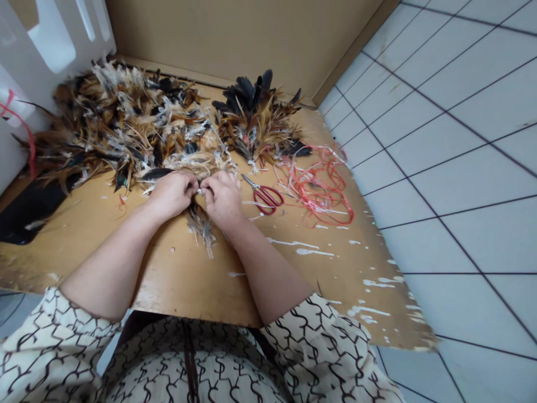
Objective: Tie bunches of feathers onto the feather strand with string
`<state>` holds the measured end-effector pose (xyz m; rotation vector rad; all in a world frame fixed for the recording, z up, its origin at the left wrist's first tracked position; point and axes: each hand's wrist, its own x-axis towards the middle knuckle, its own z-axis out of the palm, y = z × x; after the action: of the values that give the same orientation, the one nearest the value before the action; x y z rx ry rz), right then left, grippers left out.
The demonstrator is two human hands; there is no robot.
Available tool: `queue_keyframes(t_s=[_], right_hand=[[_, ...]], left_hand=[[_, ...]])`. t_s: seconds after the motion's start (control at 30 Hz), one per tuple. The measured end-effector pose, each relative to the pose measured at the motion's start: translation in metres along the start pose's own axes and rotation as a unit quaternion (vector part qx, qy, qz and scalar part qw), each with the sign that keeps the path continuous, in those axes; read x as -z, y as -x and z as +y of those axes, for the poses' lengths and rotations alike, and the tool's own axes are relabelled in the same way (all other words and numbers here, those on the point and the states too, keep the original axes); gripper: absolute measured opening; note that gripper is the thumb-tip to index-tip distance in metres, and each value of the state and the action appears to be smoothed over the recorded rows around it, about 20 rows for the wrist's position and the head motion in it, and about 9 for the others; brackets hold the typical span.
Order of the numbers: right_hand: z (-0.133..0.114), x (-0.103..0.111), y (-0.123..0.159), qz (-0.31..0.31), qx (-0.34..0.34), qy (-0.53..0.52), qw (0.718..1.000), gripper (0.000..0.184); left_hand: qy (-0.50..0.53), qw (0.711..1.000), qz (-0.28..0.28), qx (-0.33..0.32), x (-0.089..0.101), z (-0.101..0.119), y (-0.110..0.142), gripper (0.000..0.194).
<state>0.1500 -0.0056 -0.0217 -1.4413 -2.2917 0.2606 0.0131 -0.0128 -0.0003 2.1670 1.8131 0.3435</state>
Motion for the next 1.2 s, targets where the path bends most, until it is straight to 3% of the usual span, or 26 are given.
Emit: queue_keyframes(t_s=[0.73,1.03,1.2], right_hand=[[-0.0027,0.0033,0.0017,0.011,0.116,0.097,0.988,0.026],[0.0004,0.0014,0.0004,0.026,0.077,0.050,0.995,0.024],[0.0053,-0.0027,-0.0001,0.054,0.125,0.076,0.988,0.026]], left_hand=[[-0.001,0.997,-0.022,0.071,0.0032,0.0018,-0.0015,0.023],[0.038,0.996,-0.021,0.080,0.0050,0.0012,-0.0017,0.022],[0.030,0.997,-0.025,0.070,0.0045,0.0007,-0.0019,0.023]])
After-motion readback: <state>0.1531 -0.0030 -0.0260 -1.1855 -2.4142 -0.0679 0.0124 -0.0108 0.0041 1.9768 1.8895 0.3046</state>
